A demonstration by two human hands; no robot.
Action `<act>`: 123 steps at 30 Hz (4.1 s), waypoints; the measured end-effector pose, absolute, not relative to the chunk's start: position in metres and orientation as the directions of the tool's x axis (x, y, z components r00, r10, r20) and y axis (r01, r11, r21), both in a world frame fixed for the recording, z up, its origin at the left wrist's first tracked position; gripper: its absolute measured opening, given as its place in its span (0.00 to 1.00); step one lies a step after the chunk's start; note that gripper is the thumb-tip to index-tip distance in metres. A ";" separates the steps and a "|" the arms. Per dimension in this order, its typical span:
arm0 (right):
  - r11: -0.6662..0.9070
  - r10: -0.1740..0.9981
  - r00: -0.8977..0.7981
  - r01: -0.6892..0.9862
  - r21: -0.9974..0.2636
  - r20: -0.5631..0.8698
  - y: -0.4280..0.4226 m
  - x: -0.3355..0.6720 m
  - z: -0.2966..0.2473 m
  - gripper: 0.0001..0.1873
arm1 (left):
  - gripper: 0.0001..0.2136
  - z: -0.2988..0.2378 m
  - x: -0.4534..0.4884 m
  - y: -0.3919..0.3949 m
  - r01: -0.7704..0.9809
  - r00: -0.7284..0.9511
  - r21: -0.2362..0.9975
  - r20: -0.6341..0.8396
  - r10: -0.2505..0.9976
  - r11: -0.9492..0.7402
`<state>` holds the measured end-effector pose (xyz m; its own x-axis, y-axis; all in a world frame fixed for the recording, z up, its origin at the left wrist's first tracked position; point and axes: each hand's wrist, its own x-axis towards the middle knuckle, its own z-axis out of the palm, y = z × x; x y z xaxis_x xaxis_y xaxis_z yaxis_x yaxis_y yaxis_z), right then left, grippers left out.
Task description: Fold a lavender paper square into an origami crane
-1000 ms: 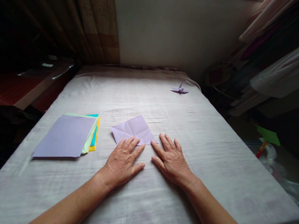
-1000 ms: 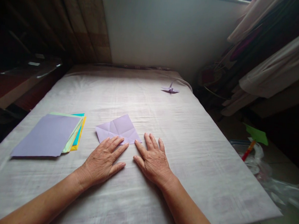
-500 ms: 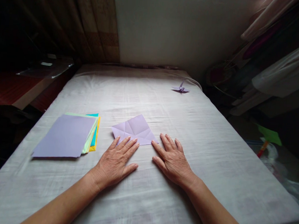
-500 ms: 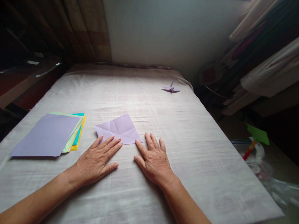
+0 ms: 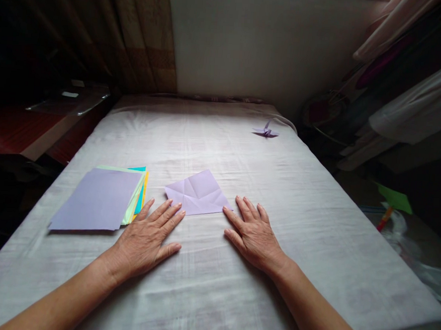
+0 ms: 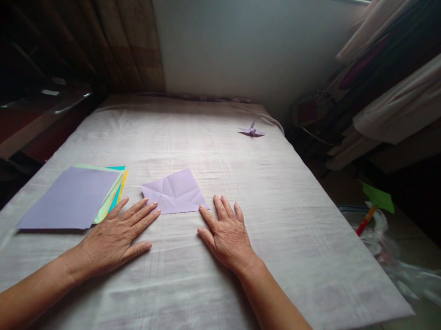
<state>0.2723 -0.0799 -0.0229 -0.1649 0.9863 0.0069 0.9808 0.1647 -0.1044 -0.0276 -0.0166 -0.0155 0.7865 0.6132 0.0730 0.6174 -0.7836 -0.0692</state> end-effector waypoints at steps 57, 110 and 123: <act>0.436 0.863 -0.334 0.871 -0.226 0.378 -0.081 0.261 -0.025 0.18 | 0.23 -0.001 0.049 -0.052 0.789 0.608 -0.004 0.152 0.779 -0.614; 0.604 0.765 -0.501 0.777 -0.180 0.404 -0.032 0.306 -0.004 0.09 | 0.16 -0.003 0.003 0.007 0.480 0.853 0.214 0.111 0.509 -0.851; 0.374 0.912 -0.228 0.803 -0.464 0.339 -0.003 0.286 -0.020 0.07 | 0.19 -0.016 -0.002 -0.019 0.598 0.753 0.221 0.173 0.635 -0.770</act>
